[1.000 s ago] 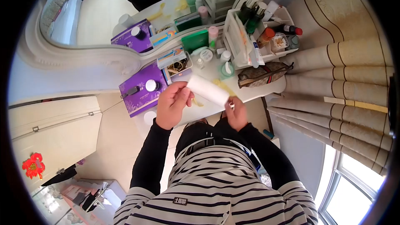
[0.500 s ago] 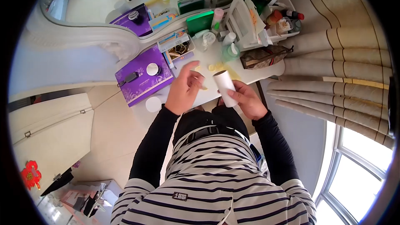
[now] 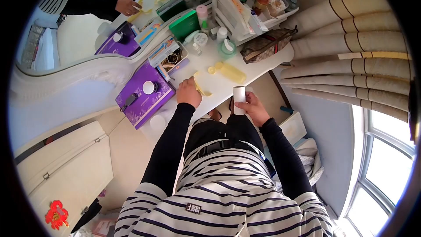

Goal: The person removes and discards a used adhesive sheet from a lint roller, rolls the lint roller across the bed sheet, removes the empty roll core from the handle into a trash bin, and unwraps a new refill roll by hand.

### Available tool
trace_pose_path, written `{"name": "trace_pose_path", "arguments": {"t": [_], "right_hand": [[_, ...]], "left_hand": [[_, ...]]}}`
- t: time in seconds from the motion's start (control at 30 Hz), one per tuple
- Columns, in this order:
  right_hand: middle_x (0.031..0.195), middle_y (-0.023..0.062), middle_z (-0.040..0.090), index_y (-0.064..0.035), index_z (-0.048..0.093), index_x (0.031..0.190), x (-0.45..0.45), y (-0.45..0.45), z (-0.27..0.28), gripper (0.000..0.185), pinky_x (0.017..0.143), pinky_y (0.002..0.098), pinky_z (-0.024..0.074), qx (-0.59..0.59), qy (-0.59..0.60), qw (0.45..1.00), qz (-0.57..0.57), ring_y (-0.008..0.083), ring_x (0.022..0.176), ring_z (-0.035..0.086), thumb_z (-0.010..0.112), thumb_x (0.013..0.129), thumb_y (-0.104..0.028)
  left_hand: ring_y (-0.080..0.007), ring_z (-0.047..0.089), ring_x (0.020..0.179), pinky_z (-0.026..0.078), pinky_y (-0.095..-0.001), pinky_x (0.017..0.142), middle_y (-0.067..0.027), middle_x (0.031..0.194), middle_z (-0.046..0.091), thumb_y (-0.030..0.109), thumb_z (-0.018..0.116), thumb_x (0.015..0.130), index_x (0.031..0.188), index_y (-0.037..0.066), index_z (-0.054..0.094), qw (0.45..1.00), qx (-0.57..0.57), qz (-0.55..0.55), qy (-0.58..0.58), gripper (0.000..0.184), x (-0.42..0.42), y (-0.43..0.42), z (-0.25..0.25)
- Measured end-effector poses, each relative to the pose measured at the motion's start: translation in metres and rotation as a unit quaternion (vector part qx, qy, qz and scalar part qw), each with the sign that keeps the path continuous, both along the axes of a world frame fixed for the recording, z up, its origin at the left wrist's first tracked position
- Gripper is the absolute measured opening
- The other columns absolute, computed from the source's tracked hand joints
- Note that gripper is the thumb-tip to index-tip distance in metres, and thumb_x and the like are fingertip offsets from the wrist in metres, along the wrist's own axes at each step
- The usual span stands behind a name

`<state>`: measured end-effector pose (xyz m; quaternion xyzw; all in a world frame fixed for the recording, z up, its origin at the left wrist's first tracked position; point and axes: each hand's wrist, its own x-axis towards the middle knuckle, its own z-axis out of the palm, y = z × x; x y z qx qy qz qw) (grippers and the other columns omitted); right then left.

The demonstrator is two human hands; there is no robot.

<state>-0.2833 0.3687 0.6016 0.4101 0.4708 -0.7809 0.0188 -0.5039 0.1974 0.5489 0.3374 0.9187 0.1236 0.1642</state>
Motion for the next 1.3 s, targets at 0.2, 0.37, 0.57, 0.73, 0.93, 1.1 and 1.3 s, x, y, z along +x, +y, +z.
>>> {"name": "trace_pose_path", "arguments": {"t": [0.2,0.37,0.57,0.73,0.93,1.1,1.3], "right_hand": [[0.118,0.0114,0.066,0.002,0.054,0.133,0.018,0.002,-0.037,0.058,0.097,0.0361,0.0495,-0.008,-0.007,1.0,0.009,0.021,0.109,0.062,0.079,0.084,-0.016],[0.116,0.0117,0.066,0.0018,0.056,0.132,0.02,0.004,-0.052,0.058,0.092,0.0361,0.0522,0.083,-0.014,0.995,0.045,0.0213,0.105,0.065,0.08,0.083,-0.016],[0.117,0.0131,0.068,0.0026,0.054,0.132,0.003,0.011,-0.021,0.071,0.094,0.0342,0.0526,0.112,0.015,0.992,0.053,0.0214,0.106,0.066,0.091,0.075,-0.017],[0.115,0.0147,0.068,0.0033,0.054,0.127,-0.018,0.015,0.04,0.065,0.094,0.0338,0.0526,0.183,0.035,0.982,0.031,0.0204,0.106,0.066,0.09,0.075,-0.014],[0.114,0.0243,0.066,0.0021,0.054,0.122,-0.041,0.011,0.117,0.06,0.09,0.0428,0.0543,0.426,0.051,0.902,0.045,0.0388,0.099,0.066,0.088,0.075,-0.013],[0.112,0.019,0.066,0.0022,0.047,0.133,-0.042,0.017,0.177,0.061,0.088,0.0362,0.0524,0.312,0.158,0.936,0.035,0.0267,0.099,0.065,0.081,0.085,-0.012],[0.125,0.0158,0.063,0.0012,0.035,0.146,-0.025,0.027,0.218,0.054,0.092,0.0298,0.0504,0.083,0.234,0.968,0.031,0.0173,0.107,0.062,0.063,0.101,-0.01]], "left_hand": [[-0.0438,0.062,0.115,0.053,-0.0506,0.097,-0.0245,0.122,0.064,0.01,0.068,0.081,0.137,0.001,0.054,0.99,-0.119,0.01,-0.076,0.059,-0.023,-0.004,-0.032],[-0.0442,0.061,0.115,0.052,-0.0507,0.098,-0.0241,0.121,0.063,0.009,0.068,0.08,0.134,0.001,0.055,0.986,-0.149,-0.023,-0.073,0.056,-0.018,-0.01,-0.043],[-0.0423,0.061,0.115,0.051,-0.0483,0.099,-0.0227,0.124,0.062,0.008,0.068,0.082,0.133,0.001,0.055,0.997,-0.031,-0.049,0.058,0.053,0.0,-0.004,-0.034],[-0.0341,0.063,0.112,0.053,-0.0439,0.095,-0.0191,0.132,0.06,0.012,0.073,0.087,0.138,0.0,0.054,0.976,0.187,-0.038,-0.106,0.056,0.028,0.025,0.048],[-0.0147,0.063,0.108,0.054,-0.0299,0.087,-0.0117,0.13,0.062,0.008,0.069,0.098,0.144,-0.003,0.049,0.705,0.448,0.053,-0.548,0.052,0.054,0.053,0.163],[-0.0165,0.063,0.103,0.056,-0.0287,0.085,-0.0124,0.128,0.063,0.008,0.075,0.095,0.145,-0.003,0.046,0.713,0.479,0.039,-0.511,0.058,0.046,0.061,0.208],[-0.0184,0.063,0.101,0.058,-0.0333,0.085,-0.0123,0.127,0.063,0.008,0.074,0.096,0.143,-0.002,0.048,0.701,0.498,-0.019,-0.51,0.055,0.041,0.058,0.246]]}}
